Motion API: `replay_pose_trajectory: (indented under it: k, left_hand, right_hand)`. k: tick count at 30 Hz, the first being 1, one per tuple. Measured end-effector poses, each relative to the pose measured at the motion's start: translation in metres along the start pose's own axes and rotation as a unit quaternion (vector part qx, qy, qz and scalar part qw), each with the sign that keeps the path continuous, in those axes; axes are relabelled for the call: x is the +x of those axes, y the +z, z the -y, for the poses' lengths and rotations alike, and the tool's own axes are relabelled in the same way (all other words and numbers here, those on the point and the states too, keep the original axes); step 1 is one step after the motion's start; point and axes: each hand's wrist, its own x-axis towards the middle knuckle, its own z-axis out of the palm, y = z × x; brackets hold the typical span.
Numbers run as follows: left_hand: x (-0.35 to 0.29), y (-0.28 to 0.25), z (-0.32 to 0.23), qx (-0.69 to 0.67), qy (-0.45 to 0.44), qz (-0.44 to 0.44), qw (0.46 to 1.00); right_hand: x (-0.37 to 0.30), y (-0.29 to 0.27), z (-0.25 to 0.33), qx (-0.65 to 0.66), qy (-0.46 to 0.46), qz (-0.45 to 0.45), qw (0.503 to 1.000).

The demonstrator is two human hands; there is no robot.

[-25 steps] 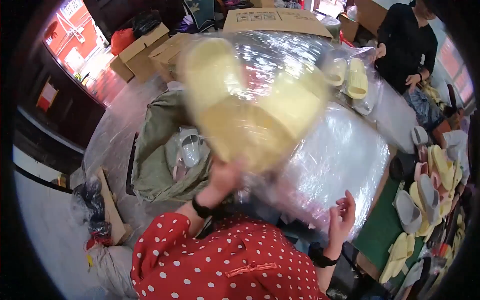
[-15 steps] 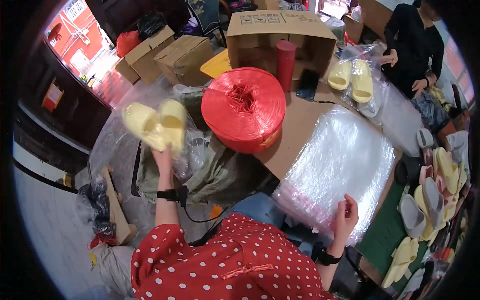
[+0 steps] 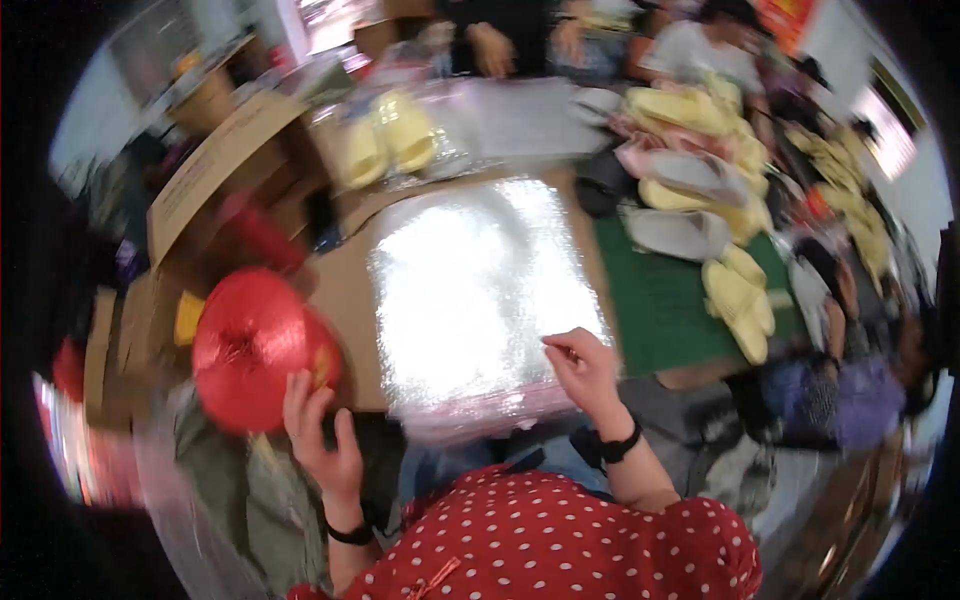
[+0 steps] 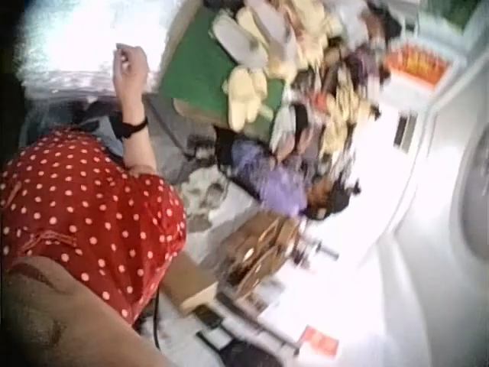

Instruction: The recorder is taking various pairs of slippers from a table and bagging them individually in plastic wrap.

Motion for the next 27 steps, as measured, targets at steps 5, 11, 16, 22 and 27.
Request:
replay_pose_trajectory:
  k: [5,11,16,22,27]
  left_hand:
    - [0.018,0.092,-0.027,-0.06,0.142,0.206,0.966]
    - [0.004,0.14,-0.014,-0.073,0.067,0.346,0.933]
    - [0.003,0.14,-0.016,-0.11,0.033,0.351,0.929]
    - [0.005,0.135,-0.017,-0.096,0.006,0.359,0.928]
    - [0.001,0.141,-0.016,-0.111,0.001,0.353,0.929]
  right_hand:
    - [0.002,-0.085,-0.042,-0.127,0.034,-0.19,0.973]
    - [-0.016,-0.26,-0.178,-0.44,0.145,-0.323,0.826]
    - [0.002,-0.354,-0.244,-0.457,0.305,-0.233,0.802]
    - [0.026,-0.331,-0.261,-0.196,0.325,-0.217,0.899]
    - [0.009,-0.332,-0.26,-0.383,0.304,-0.182,0.853]
